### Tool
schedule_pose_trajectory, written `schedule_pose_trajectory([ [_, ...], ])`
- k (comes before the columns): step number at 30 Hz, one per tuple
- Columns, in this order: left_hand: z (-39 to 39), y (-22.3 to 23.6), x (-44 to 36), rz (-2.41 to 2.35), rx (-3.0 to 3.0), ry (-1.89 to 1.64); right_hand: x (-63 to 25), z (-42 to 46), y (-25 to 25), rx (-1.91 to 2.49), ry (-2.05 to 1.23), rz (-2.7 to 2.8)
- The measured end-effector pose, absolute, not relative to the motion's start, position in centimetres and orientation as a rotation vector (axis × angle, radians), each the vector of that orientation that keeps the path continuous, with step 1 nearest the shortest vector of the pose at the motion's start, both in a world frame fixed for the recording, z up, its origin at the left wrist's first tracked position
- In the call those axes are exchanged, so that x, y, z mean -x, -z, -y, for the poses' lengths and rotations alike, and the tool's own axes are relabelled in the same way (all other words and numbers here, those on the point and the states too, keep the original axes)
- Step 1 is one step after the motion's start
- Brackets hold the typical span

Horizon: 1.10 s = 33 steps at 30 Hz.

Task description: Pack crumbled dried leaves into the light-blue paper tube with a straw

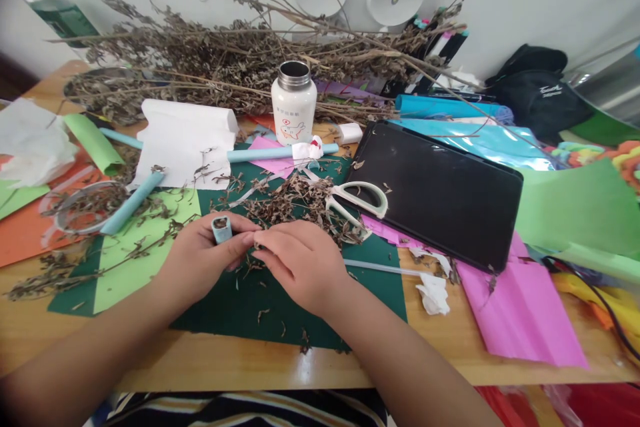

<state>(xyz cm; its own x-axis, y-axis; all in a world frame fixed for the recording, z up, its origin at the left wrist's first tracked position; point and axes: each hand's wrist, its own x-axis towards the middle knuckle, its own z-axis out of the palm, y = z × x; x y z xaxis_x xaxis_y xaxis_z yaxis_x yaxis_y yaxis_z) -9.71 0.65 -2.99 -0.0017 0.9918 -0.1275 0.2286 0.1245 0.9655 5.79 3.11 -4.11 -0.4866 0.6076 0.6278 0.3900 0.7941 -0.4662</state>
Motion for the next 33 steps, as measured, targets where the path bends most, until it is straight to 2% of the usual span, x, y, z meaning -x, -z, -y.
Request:
schedule_pose_trajectory([
  [8,-0.5,3.2,9.0,-1.088,-0.748,-0.979,-6.1,-3.6,4.1,0.672,0.027,2.174],
  [15,-0.5,2.7,9.3,-0.973,-0.659,-0.939,-6.3,-4.1,4.4,0.774,0.044,2.235],
  [21,-0.4,2.8,9.7,-1.136,-1.116,-0.804,-6.8,-4.4,4.1,0.751,0.050,2.200],
  [27,-0.7,3.1,9.9,-1.344,-1.887,-0.779,-7.1,-4.3,2.6,0.729,-0.325,2.050],
  [33,-1.0,3.2,10.0,-1.325,-2.106,-0.492,-6.5,-3.7,2.9,0.509,-0.515,2.123],
])
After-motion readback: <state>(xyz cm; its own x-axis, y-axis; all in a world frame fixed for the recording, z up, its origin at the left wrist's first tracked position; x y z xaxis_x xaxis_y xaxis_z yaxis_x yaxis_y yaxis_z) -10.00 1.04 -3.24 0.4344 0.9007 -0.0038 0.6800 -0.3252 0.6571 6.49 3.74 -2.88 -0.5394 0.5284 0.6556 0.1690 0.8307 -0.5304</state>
